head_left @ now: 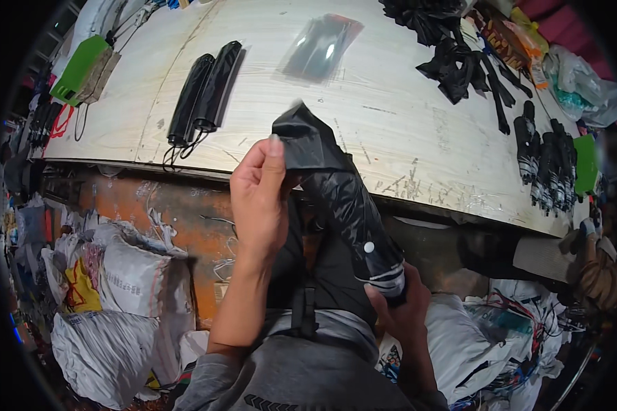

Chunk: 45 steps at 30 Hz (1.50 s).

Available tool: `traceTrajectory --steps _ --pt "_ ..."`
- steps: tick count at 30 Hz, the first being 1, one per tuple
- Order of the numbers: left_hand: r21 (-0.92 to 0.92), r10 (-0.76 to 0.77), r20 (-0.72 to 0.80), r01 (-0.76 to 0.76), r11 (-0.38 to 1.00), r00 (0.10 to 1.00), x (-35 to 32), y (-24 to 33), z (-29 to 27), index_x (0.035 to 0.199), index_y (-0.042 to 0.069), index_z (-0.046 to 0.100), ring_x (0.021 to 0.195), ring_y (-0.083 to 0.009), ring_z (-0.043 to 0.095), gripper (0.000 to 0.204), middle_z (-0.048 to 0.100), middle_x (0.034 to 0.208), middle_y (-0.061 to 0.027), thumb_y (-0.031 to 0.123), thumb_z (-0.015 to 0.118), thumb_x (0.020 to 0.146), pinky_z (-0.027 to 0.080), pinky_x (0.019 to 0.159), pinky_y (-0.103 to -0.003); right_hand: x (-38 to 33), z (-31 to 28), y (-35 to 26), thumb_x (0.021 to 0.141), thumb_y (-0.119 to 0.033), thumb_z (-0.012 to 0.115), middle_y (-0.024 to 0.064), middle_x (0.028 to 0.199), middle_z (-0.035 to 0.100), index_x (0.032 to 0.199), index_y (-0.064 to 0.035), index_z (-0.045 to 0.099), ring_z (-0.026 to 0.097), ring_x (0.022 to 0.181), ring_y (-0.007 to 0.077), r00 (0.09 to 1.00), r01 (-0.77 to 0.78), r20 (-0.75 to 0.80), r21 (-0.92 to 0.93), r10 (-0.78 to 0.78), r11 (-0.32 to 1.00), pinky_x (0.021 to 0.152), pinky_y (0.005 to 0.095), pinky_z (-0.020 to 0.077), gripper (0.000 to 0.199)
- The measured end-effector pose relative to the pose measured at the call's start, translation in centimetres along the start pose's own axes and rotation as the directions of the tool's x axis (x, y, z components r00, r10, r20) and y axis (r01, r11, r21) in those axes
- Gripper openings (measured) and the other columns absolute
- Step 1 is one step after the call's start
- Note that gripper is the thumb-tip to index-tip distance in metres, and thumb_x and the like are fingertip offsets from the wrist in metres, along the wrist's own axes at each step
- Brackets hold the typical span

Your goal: Folding umbrellas and sliding them into protective plastic sleeves.

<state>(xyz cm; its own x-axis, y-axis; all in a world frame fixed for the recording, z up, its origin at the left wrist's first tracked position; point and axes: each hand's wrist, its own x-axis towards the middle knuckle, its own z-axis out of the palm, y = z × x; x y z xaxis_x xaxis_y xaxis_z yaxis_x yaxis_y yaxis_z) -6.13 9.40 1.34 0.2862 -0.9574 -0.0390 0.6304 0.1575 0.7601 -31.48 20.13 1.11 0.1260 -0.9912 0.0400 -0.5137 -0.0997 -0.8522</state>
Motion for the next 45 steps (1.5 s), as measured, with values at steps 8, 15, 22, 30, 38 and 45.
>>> traceTrajectory --steps 8,15,22,30,38,45 --pt "0.318 -0.061 0.213 -0.010 0.948 0.975 -0.8 1.4 -0.2 0.112 0.000 0.060 0.082 -0.0111 0.067 0.019 0.072 0.100 -0.0110 0.004 0.066 0.095 0.055 0.079 -0.024 -0.4 0.5 0.0 0.081 -0.017 0.079 0.0112 0.090 0.073 0.116 0.0018 0.061 0.065 0.066 0.0210 0.982 -0.150 0.149 0.234 0.117 0.961 0.061 0.0309 0.0518 0.043" --pt "0.166 -0.207 0.456 0.146 0.975 0.866 -1.9 0.7 -2.9 0.125 0.000 0.060 0.097 -0.0177 0.069 0.035 0.071 0.112 -0.0147 -0.002 0.067 0.090 0.055 0.089 -0.028 0.5 0.5 -0.5 0.087 -0.013 0.070 0.0058 0.084 0.069 0.108 0.0019 0.063 0.056 0.066 0.0130 0.747 -0.605 0.658 0.732 -0.092 0.314 0.063 0.0268 0.0463 0.026" --pt "0.626 -0.234 0.209 0.054 0.778 0.950 0.1 -3.0 -7.4 0.132 -0.003 0.056 0.102 -0.0247 0.069 0.039 0.071 0.111 -0.0171 0.000 0.060 0.093 0.055 0.092 -0.032 2.4 4.5 -1.9 0.097 -0.013 0.057 0.0013 0.065 0.056 0.093 -0.0035 0.062 0.044 0.053 0.0079 0.939 -0.320 0.274 0.479 0.207 0.818 0.048 0.0230 0.0331 0.011" --pt "0.411 0.064 -0.495 0.169 0.896 0.866 -4.8 -4.7 -13.2 0.118 -0.003 0.057 0.083 -0.0179 0.065 0.024 0.068 0.099 -0.0127 0.006 0.060 0.096 0.053 0.075 -0.026 -0.2 5.6 4.3 0.099 -0.018 0.058 0.0008 0.066 0.056 0.098 -0.0042 0.060 0.043 0.052 0.0071 0.870 -0.490 0.239 0.517 0.431 0.702 0.047 0.0224 0.0310 0.014" --pt "0.091 -0.172 -0.580 0.273 0.958 0.796 3.7 -8.8 -15.2 0.128 0.000 0.045 0.116 -0.0207 0.058 0.082 0.053 0.137 -0.0191 0.075 0.029 0.099 0.051 0.095 -0.033 2.8 8.4 4.2 0.099 -0.020 0.058 0.0016 0.068 0.058 0.099 -0.0040 0.060 0.043 0.050 0.0072 0.854 -0.520 0.286 0.428 0.435 0.739 0.046 0.0215 0.0298 0.016" --pt "-0.076 -0.223 -0.335 0.209 0.975 0.916 0.7 -9.8 -18.6 0.130 -0.007 0.051 0.085 -0.0253 0.072 0.086 0.071 0.104 -0.0208 0.070 0.023 0.102 0.058 0.084 -0.034 3.0 8.9 2.3 0.097 -0.017 0.058 0.0046 0.073 0.060 0.102 -0.0025 0.059 0.043 0.050 0.0080 0.819 -0.573 0.282 0.368 0.500 0.732 0.045 0.0220 0.0295 0.015"
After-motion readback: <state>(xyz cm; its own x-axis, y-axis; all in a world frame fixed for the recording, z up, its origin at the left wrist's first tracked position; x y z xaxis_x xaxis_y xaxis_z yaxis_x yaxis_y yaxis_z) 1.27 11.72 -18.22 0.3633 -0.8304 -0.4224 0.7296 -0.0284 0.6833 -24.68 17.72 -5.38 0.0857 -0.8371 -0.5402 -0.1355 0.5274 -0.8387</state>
